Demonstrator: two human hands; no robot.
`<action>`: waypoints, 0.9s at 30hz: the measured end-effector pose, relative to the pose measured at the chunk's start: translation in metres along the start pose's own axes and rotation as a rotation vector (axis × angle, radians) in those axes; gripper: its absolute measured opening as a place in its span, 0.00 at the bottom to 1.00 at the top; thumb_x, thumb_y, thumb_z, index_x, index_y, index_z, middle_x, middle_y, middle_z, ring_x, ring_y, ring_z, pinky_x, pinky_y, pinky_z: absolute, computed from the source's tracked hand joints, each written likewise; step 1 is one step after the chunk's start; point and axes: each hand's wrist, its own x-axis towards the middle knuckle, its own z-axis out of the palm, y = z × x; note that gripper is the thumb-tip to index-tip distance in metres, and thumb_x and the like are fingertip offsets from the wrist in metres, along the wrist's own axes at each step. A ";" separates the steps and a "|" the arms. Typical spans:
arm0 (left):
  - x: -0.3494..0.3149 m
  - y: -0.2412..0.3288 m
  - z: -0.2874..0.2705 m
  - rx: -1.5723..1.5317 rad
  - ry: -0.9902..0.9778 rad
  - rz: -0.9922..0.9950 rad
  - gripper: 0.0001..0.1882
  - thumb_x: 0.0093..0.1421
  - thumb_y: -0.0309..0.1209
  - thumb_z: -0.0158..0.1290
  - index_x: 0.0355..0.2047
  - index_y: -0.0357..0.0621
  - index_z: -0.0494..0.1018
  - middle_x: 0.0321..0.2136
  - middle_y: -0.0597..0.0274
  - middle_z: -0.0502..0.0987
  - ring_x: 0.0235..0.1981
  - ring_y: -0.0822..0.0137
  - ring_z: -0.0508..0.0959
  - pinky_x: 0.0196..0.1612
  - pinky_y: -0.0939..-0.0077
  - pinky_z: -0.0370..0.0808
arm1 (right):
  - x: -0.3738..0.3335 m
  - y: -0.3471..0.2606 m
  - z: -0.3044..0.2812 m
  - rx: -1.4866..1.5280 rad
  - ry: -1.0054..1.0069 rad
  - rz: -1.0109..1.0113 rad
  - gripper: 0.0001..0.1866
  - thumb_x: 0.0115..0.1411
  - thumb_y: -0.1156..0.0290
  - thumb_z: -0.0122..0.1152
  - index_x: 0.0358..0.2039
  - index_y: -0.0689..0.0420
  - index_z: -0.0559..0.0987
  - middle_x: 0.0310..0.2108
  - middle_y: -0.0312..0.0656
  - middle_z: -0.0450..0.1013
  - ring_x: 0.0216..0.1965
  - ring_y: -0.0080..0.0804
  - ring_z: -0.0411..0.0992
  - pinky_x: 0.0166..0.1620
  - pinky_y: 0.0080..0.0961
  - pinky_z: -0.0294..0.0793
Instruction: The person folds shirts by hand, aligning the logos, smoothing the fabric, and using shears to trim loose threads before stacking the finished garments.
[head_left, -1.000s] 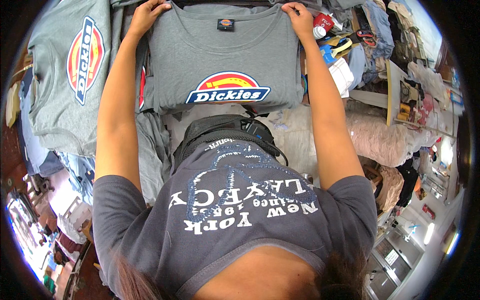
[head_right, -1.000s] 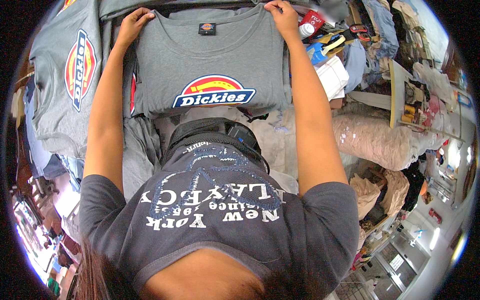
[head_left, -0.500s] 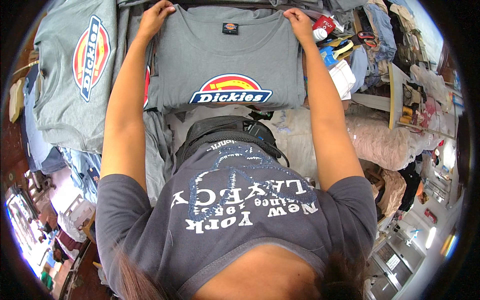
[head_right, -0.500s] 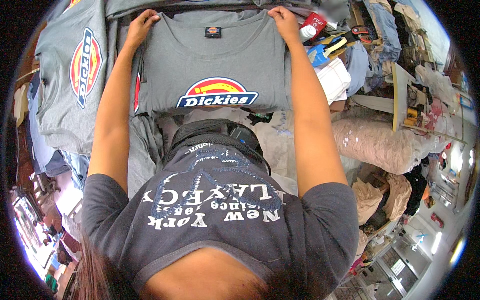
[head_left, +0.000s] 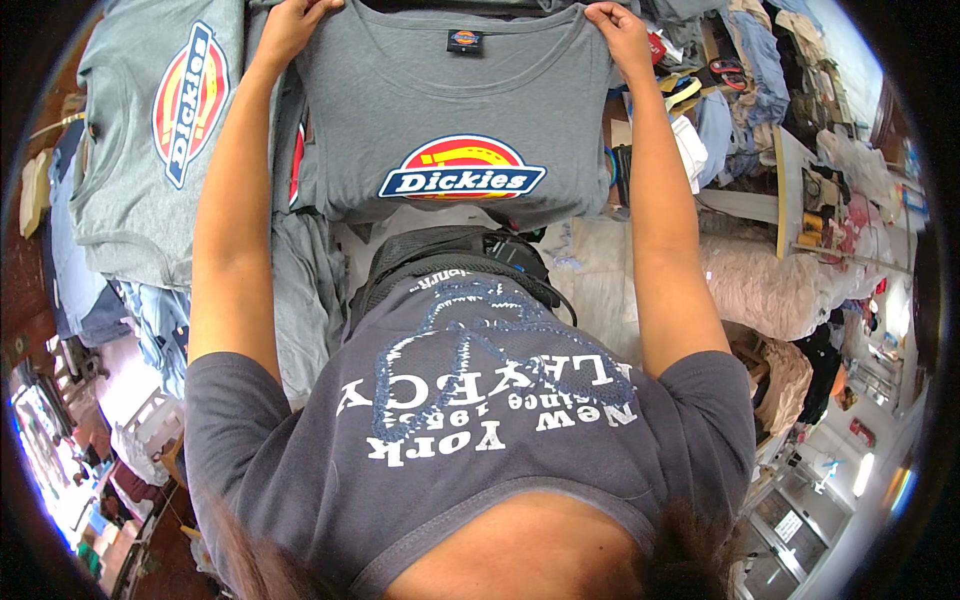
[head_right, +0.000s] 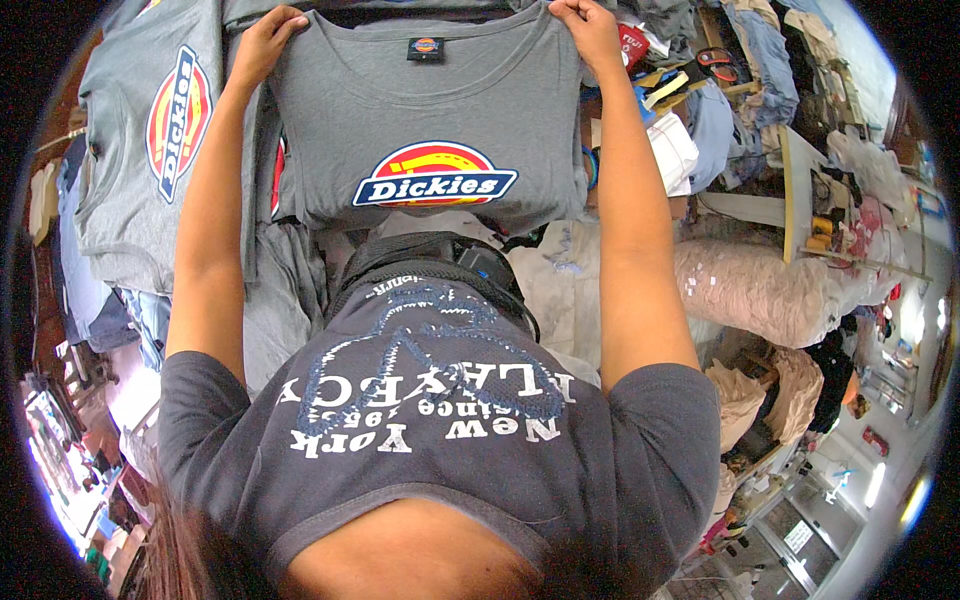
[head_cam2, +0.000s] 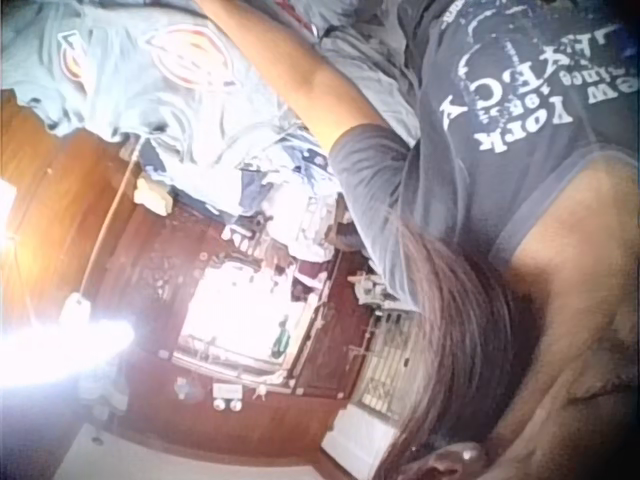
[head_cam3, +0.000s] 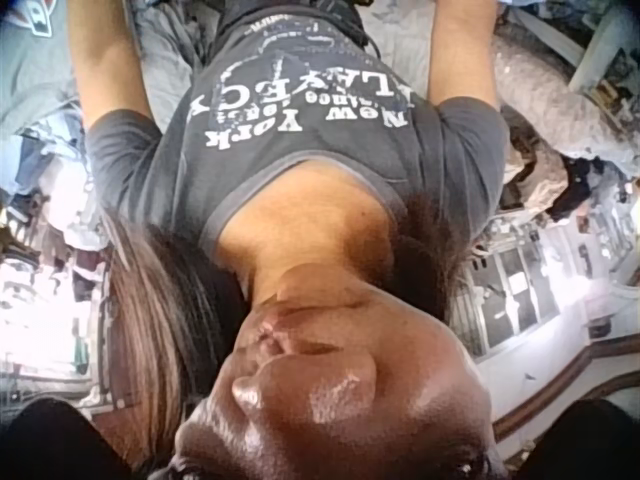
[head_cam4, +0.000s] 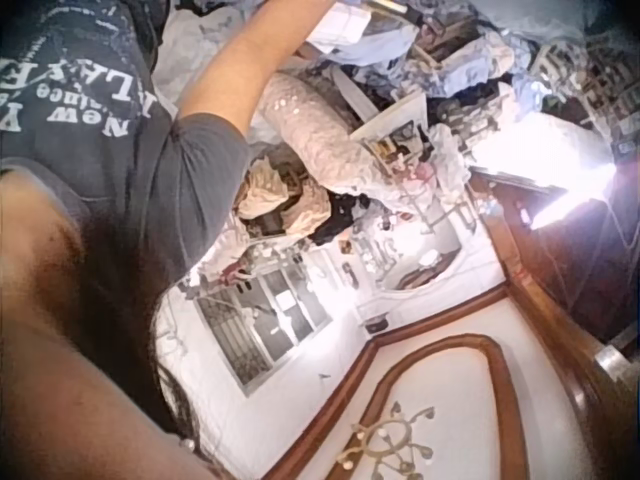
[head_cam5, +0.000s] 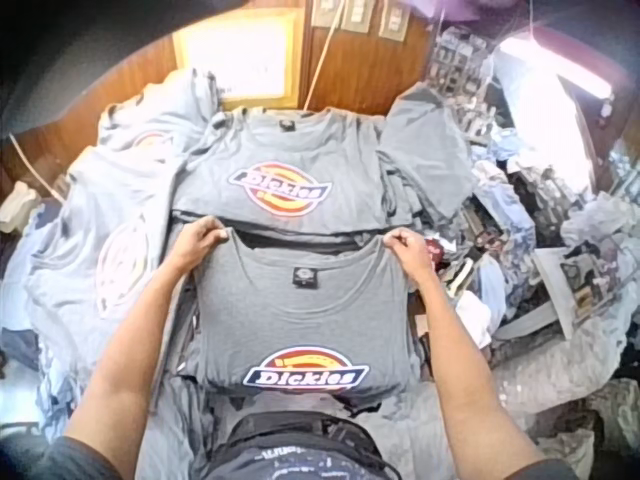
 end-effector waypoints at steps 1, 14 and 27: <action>-0.002 -0.004 -0.005 0.066 -0.046 0.002 0.07 0.52 0.30 0.50 0.28 0.39 0.69 0.20 0.65 0.72 0.23 0.76 0.68 0.30 0.81 0.66 | -0.003 -0.010 -0.002 -0.007 -0.016 0.048 0.03 0.47 0.77 0.53 0.23 0.62 0.72 0.18 0.35 0.69 0.22 0.21 0.65 0.27 0.17 0.64; -0.149 0.130 -0.089 -0.160 -0.103 0.087 0.09 0.50 0.29 0.52 0.28 0.36 0.68 0.23 0.65 0.70 0.26 0.76 0.69 0.32 0.86 0.65 | -0.166 -0.141 -0.102 0.364 -0.379 -0.145 0.10 0.44 0.69 0.60 0.20 0.62 0.71 0.17 0.33 0.65 0.24 0.21 0.63 0.30 0.17 0.61; -0.075 -0.049 0.070 0.498 -0.082 0.111 0.13 0.50 0.41 0.50 0.32 0.46 0.69 0.29 0.60 0.73 0.33 0.58 0.72 0.32 0.66 0.67 | -0.085 0.044 0.057 -0.689 0.126 0.014 0.14 0.44 0.60 0.60 0.28 0.56 0.75 0.31 0.39 0.71 0.37 0.37 0.68 0.40 0.35 0.63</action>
